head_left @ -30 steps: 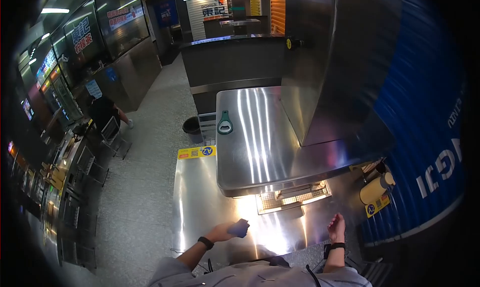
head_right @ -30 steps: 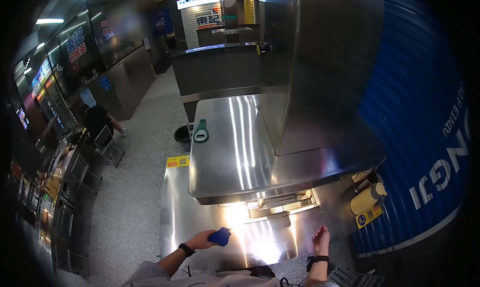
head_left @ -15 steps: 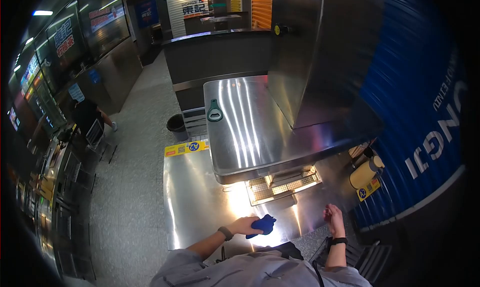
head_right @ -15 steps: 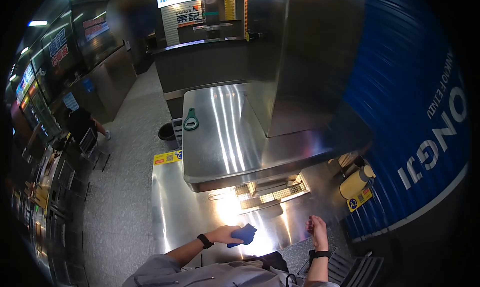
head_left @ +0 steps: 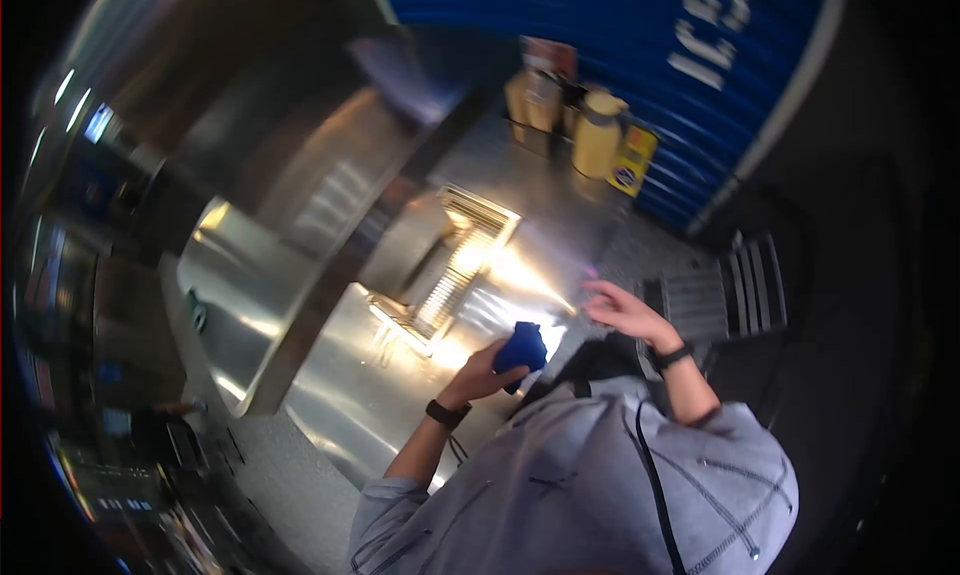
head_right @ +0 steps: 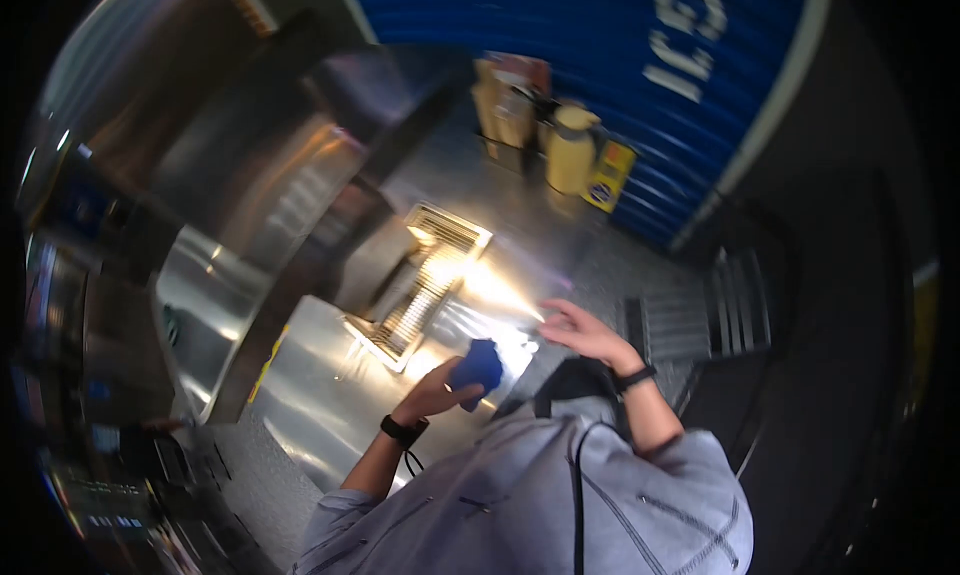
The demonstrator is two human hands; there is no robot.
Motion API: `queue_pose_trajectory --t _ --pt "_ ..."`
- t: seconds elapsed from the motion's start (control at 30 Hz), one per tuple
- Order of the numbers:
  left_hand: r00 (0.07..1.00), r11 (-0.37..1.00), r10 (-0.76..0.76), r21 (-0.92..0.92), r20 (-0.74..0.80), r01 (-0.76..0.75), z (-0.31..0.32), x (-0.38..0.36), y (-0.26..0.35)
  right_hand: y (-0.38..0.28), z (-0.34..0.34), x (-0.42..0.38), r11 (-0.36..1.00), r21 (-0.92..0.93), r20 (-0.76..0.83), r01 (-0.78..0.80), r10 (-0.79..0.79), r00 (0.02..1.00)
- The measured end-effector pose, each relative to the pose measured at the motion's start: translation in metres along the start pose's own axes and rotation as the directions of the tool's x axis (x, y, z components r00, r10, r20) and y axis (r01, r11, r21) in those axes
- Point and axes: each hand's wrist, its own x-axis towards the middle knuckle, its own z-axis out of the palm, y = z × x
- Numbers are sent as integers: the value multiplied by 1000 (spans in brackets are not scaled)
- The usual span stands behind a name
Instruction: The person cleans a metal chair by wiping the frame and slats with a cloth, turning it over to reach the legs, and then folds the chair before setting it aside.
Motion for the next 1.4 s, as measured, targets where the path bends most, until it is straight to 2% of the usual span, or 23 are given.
queue_pose_trajectory --t 0.1,0.17,0.2,0.27,0.3,0.33,0.37,0.47,0.6,0.73,0.77,0.87,0.93,1.0,1.03,1.07,1.13,1.17,1.27,1.3,1.33,1.37,1.4 --pt "999 990 11 144 -52 -3 30 20 0 23 -17 22 997 -71 224 10 6 975" --pt "975 980 -187 51 -122 194 36 17 -2 37 -38 28 991 -134 328 15 29 944" --pt "950 970 -236 0 -204 241 32 11 -19 43 -59 30 976 -215 307 -45 112 945" --pt "928 937 -190 223 -322 269 18 -16 -63 43 -90 22 937 -317 249 -146 230 941" --pt "890 862 -189 364 -416 353 10 -37 -73 48 -109 20 948 -306 270 -90 177 947" --pt "877 804 -161 456 -452 383 3 -60 -96 51 -120 12 926 -310 161 -216 275 948" --pt "855 770 -168 476 -491 425 -1 -74 -92 50 -133 10 937 -293 159 -192 246 956" --pt "790 775 -205 398 -577 491 -3 -123 -84 64 -155 9 938 -251 90 -240 269 959" --pt "704 695 -316 350 -636 628 -10 -193 -87 75 -126 25 932 -217 -44 -290 287 957" --pt "594 613 -406 274 -695 741 0 -246 -90 79 -71 35 922 -231 41 -310 328 944" --pt "587 666 -384 226 -713 711 7 -247 -96 81 -60 37 925 -237 84 -298 325 942" --pt "607 815 -506 -108 -613 569 20 -204 -83 100 -48 45 943 -225 200 -246 292 935" --pt "696 849 -458 -39 -554 528 24 -163 -57 85 -32 40 962 -188 241 -196 239 941" --pt "783 899 -385 -8 -488 438 33 -119 -47 83 -29 36 931 -242 211 -273 325 922" --pt "816 920 -380 -85 -435 383 40 -93 -40 84 -35 31 979 -175 318 -109 161 934" --pt "843 924 -382 -164 -379 345 48 -66 -30 86 -37 28 975 -165 289 -146 189 938" --pt "887 931 -355 -26 -294 364 69 -22 5 73 -57 13 963 -246 305 -109 184 934" --pt "909 946 -291 49 -299 319 79 -14 -6 71 -74 2 959 -256 276 -124 196 941" --pt "833 865 -382 163 -400 475 95 -24 -43 97 -120 -15 971 -191 252 -141 187 950" --pt "856 866 -253 288 -451 408 85 -47 -92 99 -131 -17 966 -229 207 -122 171 963" --pt "844 788 -256 404 -471 465 78 -62 -99 127 -149 -23 984 -175 202 -31 67 977" --pt "827 711 -287 471 -483 522 69 -87 -109 92 -158 -33 913 -384 145 -136 206 968" --pt "808 639 -278 528 -520 560 62 -115 -127 108 -172 -44 942 -226 47 -248 265 963"
